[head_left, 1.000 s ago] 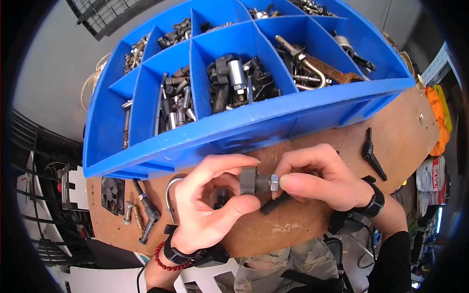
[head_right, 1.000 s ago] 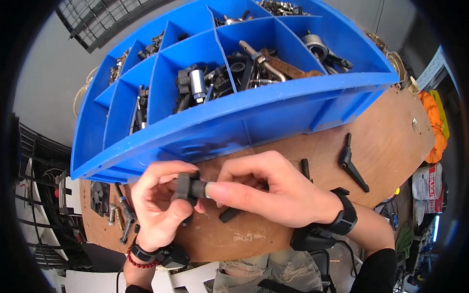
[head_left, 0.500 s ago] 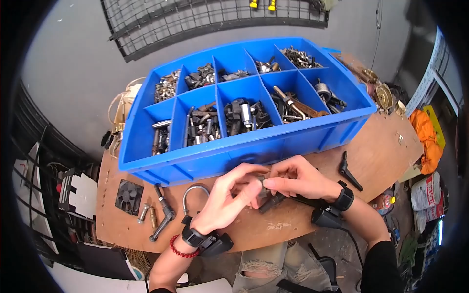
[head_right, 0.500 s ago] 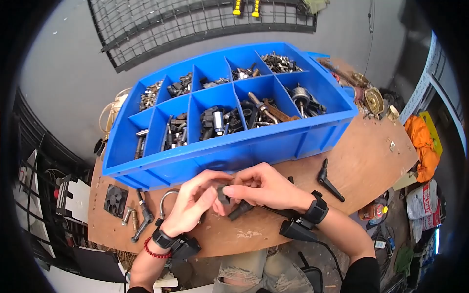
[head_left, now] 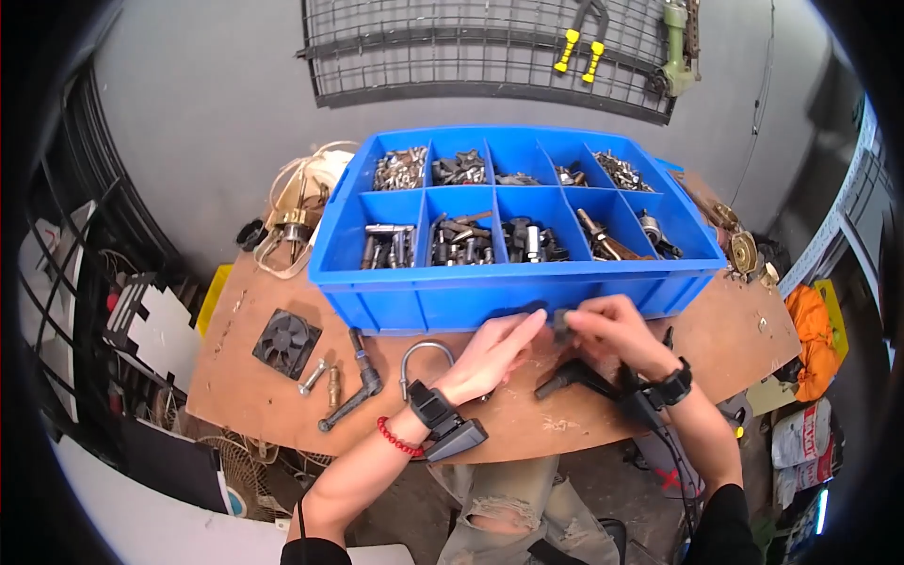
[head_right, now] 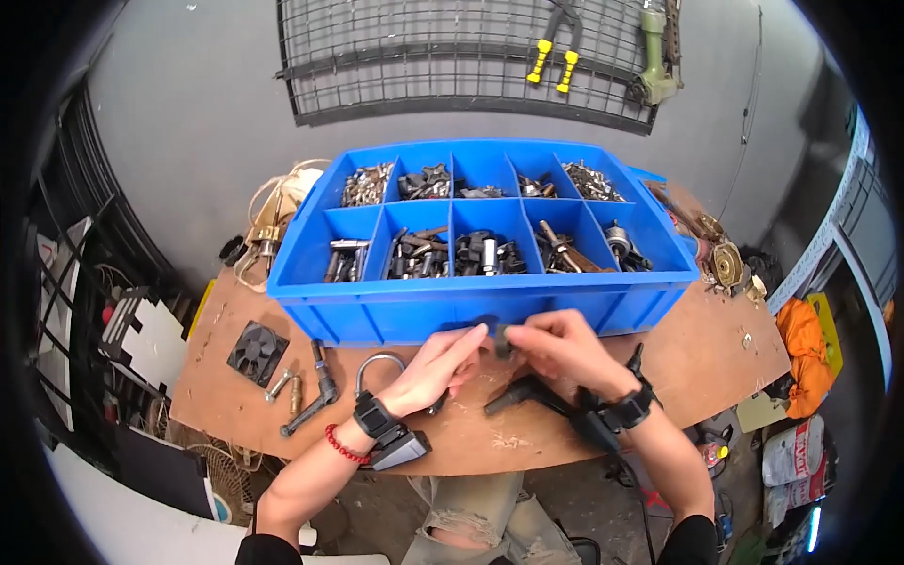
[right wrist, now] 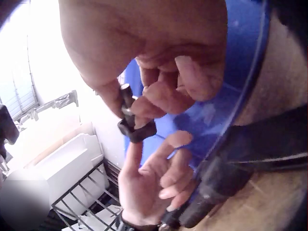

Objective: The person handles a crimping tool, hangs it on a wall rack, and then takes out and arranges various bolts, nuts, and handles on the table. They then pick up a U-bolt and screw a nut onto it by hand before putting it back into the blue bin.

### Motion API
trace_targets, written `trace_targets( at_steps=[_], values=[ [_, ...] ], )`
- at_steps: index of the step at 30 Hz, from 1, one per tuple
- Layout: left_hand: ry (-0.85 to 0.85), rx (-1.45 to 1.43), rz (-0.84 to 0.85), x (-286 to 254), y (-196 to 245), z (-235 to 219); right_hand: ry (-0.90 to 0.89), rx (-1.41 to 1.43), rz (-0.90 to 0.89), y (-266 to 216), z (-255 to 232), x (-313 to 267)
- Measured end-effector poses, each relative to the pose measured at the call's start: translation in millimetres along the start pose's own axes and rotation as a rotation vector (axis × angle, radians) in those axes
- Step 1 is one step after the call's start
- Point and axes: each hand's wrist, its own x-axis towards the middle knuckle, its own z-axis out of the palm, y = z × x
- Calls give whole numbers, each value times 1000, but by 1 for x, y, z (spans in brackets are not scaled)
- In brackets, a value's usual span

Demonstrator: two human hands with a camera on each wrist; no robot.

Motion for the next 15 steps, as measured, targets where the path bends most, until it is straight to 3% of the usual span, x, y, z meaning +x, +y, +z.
trace_targets(
  at_steps=[2,6,9,12,15],
  values=[
    [1,47,40,1,-2,0,176,-43,-35,-21,5,-6],
    [26,131,199,4,-12,1,218,-57,-137,-64,-7,-3],
    [52,116,314,13,-28,2,371,-229,-285,-92,-9,28],
    [11,92,165,2,-7,-1,533,-380,-455,-91,-8,47],
    [30,82,152,1,-10,-3,601,-440,-563,-78,8,35]
  ],
)
